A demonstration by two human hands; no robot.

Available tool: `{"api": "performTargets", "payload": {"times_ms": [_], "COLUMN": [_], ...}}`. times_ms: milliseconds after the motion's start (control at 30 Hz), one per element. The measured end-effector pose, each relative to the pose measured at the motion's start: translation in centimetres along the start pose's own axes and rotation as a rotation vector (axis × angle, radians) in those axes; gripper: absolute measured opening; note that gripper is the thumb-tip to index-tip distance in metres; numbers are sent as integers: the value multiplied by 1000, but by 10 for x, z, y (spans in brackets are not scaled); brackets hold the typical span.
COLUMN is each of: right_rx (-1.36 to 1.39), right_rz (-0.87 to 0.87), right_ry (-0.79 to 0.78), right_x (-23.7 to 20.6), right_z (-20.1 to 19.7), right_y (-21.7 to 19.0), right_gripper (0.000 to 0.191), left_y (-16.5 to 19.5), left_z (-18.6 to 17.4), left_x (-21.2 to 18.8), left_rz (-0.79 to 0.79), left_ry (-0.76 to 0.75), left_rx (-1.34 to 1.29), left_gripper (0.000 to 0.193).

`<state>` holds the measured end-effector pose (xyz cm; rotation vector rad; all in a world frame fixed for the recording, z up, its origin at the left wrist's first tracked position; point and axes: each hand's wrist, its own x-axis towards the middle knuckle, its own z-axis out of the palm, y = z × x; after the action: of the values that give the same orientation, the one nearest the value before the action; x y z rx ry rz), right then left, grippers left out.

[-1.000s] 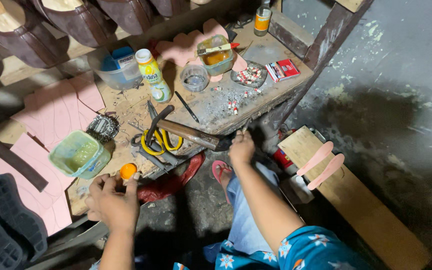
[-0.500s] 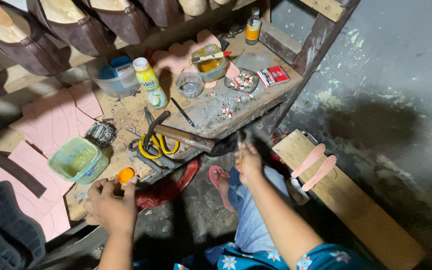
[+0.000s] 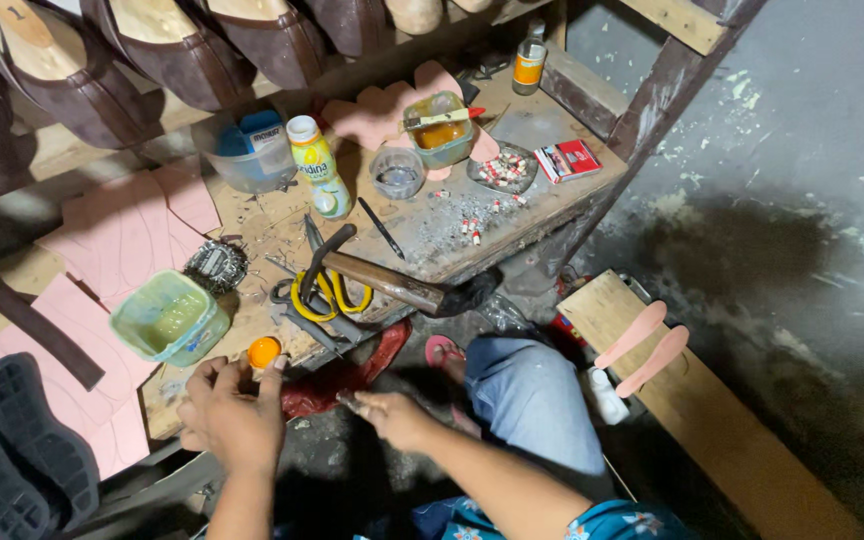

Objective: The person opens a glue bottle, then uses a brush to apply glue to the edges of a shoe upper mounted on a wooden last. The person repeatedly dips the brush into a container and spreads glue along the shoe's perimeter.

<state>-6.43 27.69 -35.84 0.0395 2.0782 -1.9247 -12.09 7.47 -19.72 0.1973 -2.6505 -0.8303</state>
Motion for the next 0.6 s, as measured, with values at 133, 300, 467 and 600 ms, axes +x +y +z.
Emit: {"api": "performTargets", "payload": {"times_ms": [133, 300, 467, 600], "right_rx": [348, 793, 701, 355], "right_rz": [358, -82, -75, 181], "right_ry": [327, 1027, 1106, 639], "right_x": [-2, 17, 43, -3], "right_z": [-24, -166, -122, -89], "right_y": [-16, -77, -99, -66], "right_gripper": [35, 21, 30, 39], "left_y": [3, 4, 0, 1], "left_z": [-5, -6, -2, -1], "left_x": [2, 2, 2, 1], "left_rz": [-14, 12, -5, 3], "left_ry": [-15, 7, 18, 12], "left_rx": [83, 45, 62, 76], "left_gripper": [41, 43, 43, 41]}}
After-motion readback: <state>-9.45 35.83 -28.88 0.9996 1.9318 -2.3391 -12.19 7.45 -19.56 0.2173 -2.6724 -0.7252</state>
